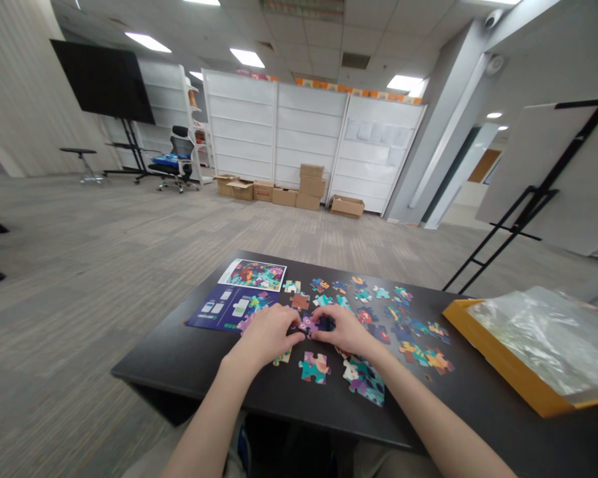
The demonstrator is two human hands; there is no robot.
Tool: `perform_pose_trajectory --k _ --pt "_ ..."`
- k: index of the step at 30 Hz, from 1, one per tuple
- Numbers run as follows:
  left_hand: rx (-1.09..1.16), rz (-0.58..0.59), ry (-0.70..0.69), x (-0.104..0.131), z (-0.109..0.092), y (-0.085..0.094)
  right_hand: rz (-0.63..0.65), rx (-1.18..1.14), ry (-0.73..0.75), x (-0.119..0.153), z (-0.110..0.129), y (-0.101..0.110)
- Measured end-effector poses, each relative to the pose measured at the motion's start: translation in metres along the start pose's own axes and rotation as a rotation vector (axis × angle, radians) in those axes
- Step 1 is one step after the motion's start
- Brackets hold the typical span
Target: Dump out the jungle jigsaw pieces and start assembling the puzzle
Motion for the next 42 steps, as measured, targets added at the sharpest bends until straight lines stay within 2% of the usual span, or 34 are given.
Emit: perform_pose_trajectory --k 4,8,13,17,25,32,36,42 --pt "0.02 -0.021 -0.014 -0.005 -0.004 0.0 -0.032 -0.009 0.03 0.001 0.002 0.007" --pt "0.075 -0.073 -0.022 -0.01 -0.008 -0.002 -0.055 -0.055 0.032 0.005 0.004 0.023" --pt "0.059 0.041 0.035 -0.015 -0.014 -0.011 -0.004 -0.007 0.004 0.014 0.002 0.041" --pt "-0.008 0.085 -0.022 -0.017 -0.021 -0.013 0.055 0.049 0.008 0.019 -0.003 0.047" --pt "-0.058 0.059 0.023 -0.015 -0.013 -0.011 0.103 0.041 0.031 0.02 -0.004 0.045" --pt "-0.108 0.032 0.078 -0.016 -0.015 -0.01 0.113 -0.017 0.048 0.022 0.004 0.05" --pt "-0.116 0.022 0.091 -0.02 -0.015 -0.012 0.169 -0.036 0.085 0.02 0.01 0.04" --pt "-0.052 -0.031 0.057 -0.018 -0.009 -0.01 0.18 0.03 0.102 0.017 0.012 0.023"
Point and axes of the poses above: each hand's wrist, its own x-axis away from the middle knuckle, its own y-axis out of the back of the hand, z = x × y, the point moved 3 cm from there along -x, towards the middle knuckle, and after that the axes turned 12 degrees about z, right-handed, at the moved point
